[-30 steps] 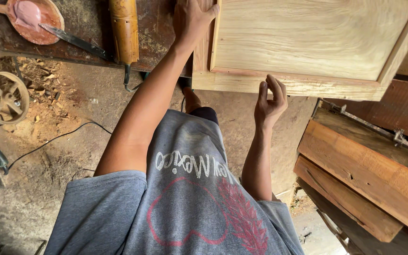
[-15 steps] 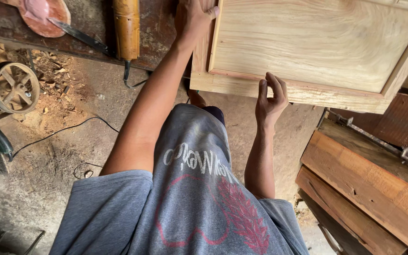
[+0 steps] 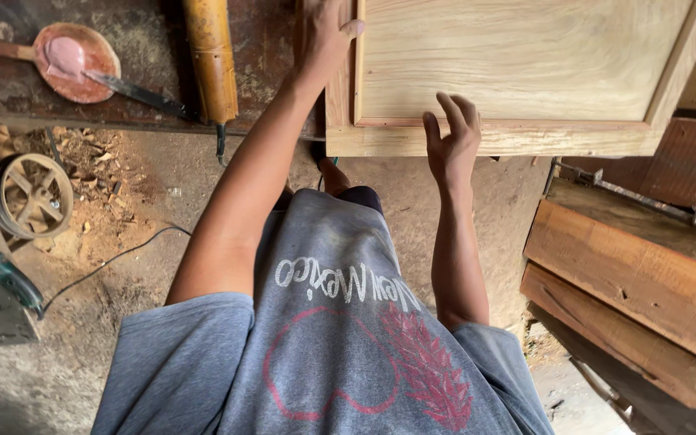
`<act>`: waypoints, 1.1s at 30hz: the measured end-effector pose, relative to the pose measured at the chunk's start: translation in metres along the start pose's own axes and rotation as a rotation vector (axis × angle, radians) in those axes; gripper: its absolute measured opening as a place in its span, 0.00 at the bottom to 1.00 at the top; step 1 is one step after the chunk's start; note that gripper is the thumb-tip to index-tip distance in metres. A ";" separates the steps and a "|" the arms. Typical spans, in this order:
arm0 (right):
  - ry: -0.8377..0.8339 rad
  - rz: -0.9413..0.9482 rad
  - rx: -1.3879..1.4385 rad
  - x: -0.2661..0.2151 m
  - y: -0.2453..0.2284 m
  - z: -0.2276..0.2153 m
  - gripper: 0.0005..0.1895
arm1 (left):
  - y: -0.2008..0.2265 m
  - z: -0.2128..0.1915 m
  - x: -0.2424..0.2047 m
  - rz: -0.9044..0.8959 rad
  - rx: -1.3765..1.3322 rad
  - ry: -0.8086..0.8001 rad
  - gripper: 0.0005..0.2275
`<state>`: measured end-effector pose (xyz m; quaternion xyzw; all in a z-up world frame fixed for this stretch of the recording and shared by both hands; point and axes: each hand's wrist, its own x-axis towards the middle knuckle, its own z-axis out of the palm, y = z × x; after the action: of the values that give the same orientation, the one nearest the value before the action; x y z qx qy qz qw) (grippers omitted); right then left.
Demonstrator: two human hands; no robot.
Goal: The person mixes a pinkish paste in a small container using a putty knife, then applies the filler to a narrow wooden strip. They fit the strip into a groove on a wooden cabinet door and tap it into place with a hammer.
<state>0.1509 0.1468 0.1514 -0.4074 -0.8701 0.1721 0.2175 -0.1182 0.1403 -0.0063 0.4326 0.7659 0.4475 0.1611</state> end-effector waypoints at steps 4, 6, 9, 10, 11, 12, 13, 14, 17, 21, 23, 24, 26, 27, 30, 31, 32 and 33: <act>-0.064 0.029 -0.054 0.027 0.020 0.020 0.20 | 0.011 -0.011 0.001 -0.148 -0.155 -0.092 0.23; -0.190 0.230 0.034 0.041 0.028 0.037 0.21 | 0.018 -0.014 0.010 -0.203 -0.149 -0.072 0.21; -0.303 0.236 0.035 0.054 0.036 0.058 0.25 | 0.025 -0.010 0.016 -0.261 -0.161 -0.035 0.18; -0.326 0.189 0.013 0.057 0.037 0.064 0.27 | 0.024 -0.008 0.017 -0.308 -0.170 -0.056 0.16; -0.321 0.155 -0.025 0.057 0.038 0.067 0.27 | 0.022 -0.006 0.016 -0.358 -0.179 -0.079 0.14; -0.316 0.120 -0.063 0.056 0.038 0.070 0.28 | 0.019 -0.003 0.014 -0.317 -0.186 -0.054 0.14; -0.311 0.083 -0.099 0.057 0.038 0.071 0.29 | 0.016 0.000 0.013 -0.274 -0.193 -0.026 0.14; -0.308 0.084 -0.089 0.057 0.037 0.072 0.30 | 0.012 0.002 0.011 -0.231 -0.199 0.002 0.14; -0.316 0.090 -0.072 0.060 0.032 0.070 0.30 | 0.001 0.008 0.007 -0.434 -0.410 -0.181 0.16; -0.332 0.100 -0.084 0.066 0.026 0.064 0.30 | -0.002 0.016 0.004 -0.241 -0.074 -0.029 0.20; -0.335 0.109 -0.078 0.066 0.026 0.064 0.30 | -0.004 0.018 0.004 -0.170 -0.009 0.010 0.27; -0.341 0.117 -0.071 0.065 0.027 0.064 0.30 | -0.005 0.018 0.004 -0.158 0.007 -0.002 0.29; -0.336 0.122 -0.064 0.063 0.029 0.064 0.30 | -0.009 0.018 0.006 -0.129 0.038 -0.024 0.33; -0.330 0.115 -0.060 0.063 0.029 0.065 0.30 | -0.012 0.017 0.007 -0.173 0.014 -0.064 0.32; -0.309 0.092 -0.043 0.063 0.030 0.067 0.31 | -0.017 0.012 0.011 -0.247 -0.020 -0.126 0.33; -0.302 0.084 -0.038 0.064 0.030 0.067 0.31 | -0.017 0.012 0.012 -0.241 -0.006 -0.113 0.36; -0.318 0.102 -0.041 0.066 0.031 0.067 0.31 | -0.017 0.013 0.015 -0.234 0.007 -0.100 0.38; -0.340 0.125 -0.046 0.063 0.031 0.065 0.31 | -0.016 0.014 0.012 -0.229 0.004 -0.101 0.37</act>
<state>0.1005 0.2073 0.0963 -0.4306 -0.8710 0.2319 0.0467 -0.1248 0.1537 -0.0257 0.3647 0.8022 0.4021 0.2486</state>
